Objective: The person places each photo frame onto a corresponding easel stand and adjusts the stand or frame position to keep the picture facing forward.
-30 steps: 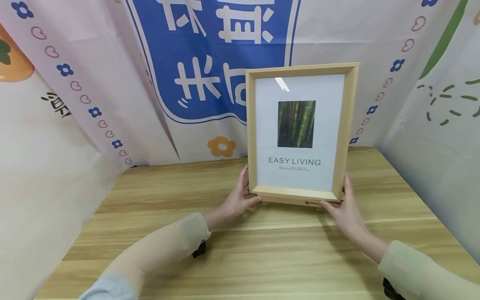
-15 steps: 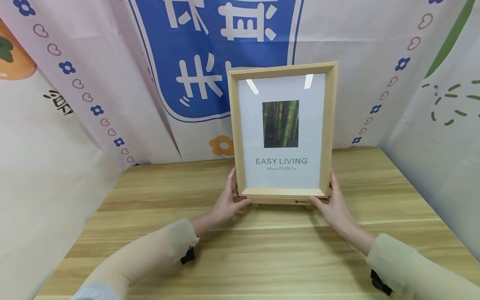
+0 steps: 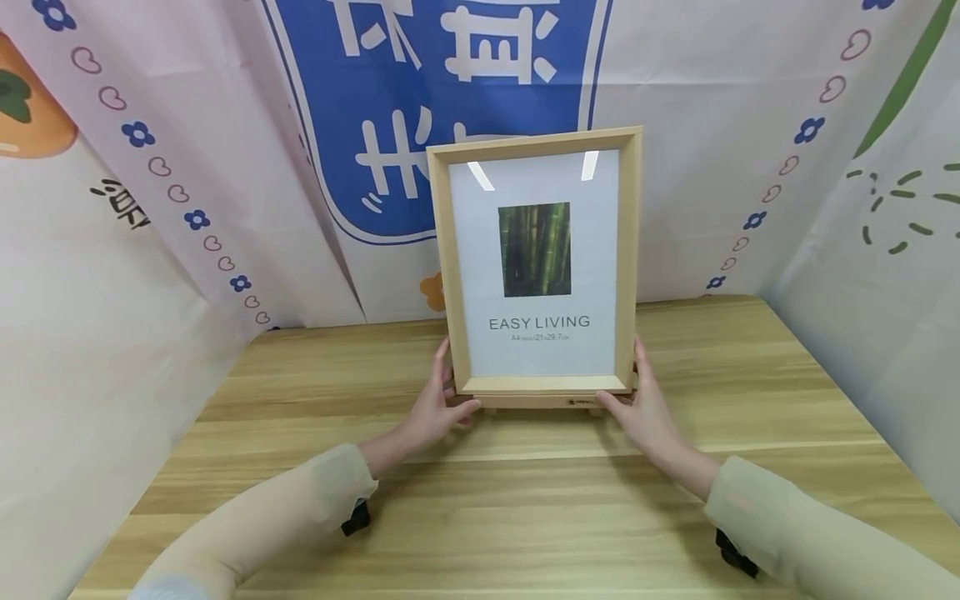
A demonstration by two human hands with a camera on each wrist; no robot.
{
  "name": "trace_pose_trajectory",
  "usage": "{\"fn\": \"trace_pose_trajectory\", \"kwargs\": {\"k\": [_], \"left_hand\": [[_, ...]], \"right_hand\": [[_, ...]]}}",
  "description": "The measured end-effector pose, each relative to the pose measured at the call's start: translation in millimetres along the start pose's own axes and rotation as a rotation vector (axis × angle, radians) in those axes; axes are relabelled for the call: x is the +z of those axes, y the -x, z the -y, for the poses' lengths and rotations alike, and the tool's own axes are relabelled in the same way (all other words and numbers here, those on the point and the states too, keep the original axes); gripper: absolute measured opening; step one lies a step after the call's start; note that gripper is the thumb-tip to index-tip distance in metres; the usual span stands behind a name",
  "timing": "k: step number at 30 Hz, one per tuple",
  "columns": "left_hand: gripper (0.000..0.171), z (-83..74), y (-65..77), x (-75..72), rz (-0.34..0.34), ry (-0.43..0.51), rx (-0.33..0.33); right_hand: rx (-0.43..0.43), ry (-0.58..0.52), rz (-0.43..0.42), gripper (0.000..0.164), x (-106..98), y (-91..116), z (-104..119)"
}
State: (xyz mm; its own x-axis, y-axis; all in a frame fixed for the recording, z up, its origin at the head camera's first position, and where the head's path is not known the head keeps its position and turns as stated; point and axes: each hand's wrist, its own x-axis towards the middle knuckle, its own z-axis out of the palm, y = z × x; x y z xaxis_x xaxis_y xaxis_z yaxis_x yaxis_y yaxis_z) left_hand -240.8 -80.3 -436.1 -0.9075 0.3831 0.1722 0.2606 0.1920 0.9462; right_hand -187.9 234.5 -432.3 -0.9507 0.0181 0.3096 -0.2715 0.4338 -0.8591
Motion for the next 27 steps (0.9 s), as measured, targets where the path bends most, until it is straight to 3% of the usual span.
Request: {"fn": "trace_pose_trajectory", "kwargs": {"k": [12, 27], "left_hand": [[0.108, 3.2, 6.9, -15.5, -0.031, -0.011, -0.015], [0.106, 2.3, 11.0, -21.8, -0.036, -0.005, 0.0]], "right_hand": [[-0.008, -0.027, 0.041, 0.103, 15.3, -9.1, 0.7], [0.04, -0.046, 0.07, 0.105, 19.9, -12.3, 4.6]]}}
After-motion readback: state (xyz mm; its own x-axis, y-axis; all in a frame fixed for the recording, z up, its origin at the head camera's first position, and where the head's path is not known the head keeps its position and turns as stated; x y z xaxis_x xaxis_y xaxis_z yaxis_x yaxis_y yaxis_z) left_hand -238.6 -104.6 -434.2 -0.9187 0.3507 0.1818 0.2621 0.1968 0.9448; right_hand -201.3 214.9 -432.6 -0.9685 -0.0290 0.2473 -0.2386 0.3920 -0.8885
